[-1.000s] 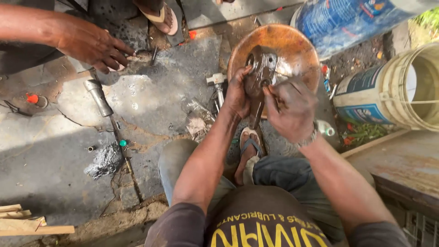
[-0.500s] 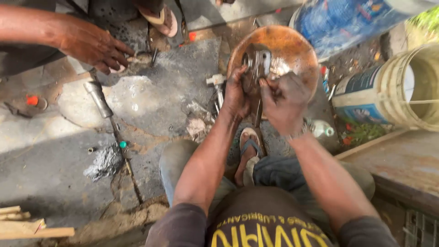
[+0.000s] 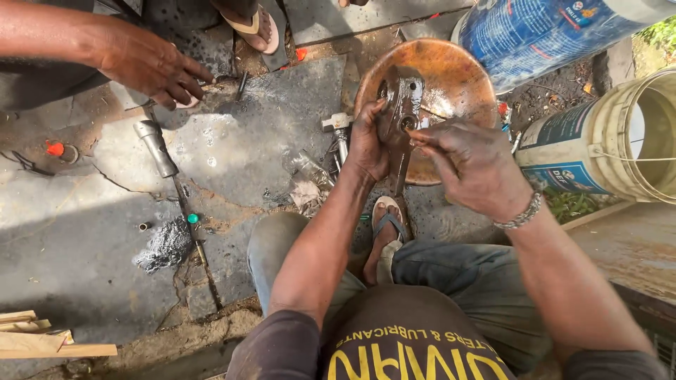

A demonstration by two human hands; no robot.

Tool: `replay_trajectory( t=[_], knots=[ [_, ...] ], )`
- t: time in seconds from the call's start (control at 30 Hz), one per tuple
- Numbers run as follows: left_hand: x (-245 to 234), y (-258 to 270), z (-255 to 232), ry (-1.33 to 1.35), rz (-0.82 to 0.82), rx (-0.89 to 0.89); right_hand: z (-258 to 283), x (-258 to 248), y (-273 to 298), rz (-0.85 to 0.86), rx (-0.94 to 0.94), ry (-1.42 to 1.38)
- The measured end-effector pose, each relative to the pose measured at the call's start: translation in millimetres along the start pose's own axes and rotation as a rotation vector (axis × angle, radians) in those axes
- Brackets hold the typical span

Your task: The person cleans a metal part using a screwdriver and a cloth before pouring liquid from a bottle onto it. They then insert a metal component into the part and use a hammer to secure the pieces together.

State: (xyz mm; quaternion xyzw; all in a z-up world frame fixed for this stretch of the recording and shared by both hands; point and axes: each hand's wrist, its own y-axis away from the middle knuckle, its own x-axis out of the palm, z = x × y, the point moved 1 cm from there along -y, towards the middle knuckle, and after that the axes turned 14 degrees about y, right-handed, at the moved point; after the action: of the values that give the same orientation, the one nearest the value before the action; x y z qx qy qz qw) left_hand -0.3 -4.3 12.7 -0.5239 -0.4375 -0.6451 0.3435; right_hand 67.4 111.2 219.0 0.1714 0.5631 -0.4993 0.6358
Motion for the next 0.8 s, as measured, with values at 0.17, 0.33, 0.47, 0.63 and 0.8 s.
replay_trajectory(
  t=[0.17, 0.33, 0.47, 0.63, 0.8],
  knots=[
    [-3.5, -0.2, 1.4, -0.042, -0.03, 0.0, -14.7, -3.4, 2.3, 0.076, -0.14, 0.215],
    [1.1, 2.0, 2.4, -0.047, -0.092, -0.04, -24.3, 20.1, 15.3, -0.114, -0.167, 0.36],
    [-1.3, -0.8, 3.5, -0.087, -0.124, -0.018, -18.5, 35.7, 17.0, -0.124, -0.175, 0.41],
    [-0.9, 5.3, 2.1, -0.07, -0.129, -0.035, -23.5, 47.0, 20.9, -0.198, -0.215, 0.411],
    [-25.8, -13.1, 7.6, -0.067, -0.056, -0.048, -10.3, 38.2, 6.5, -0.181, -0.153, 0.342]
  ],
)
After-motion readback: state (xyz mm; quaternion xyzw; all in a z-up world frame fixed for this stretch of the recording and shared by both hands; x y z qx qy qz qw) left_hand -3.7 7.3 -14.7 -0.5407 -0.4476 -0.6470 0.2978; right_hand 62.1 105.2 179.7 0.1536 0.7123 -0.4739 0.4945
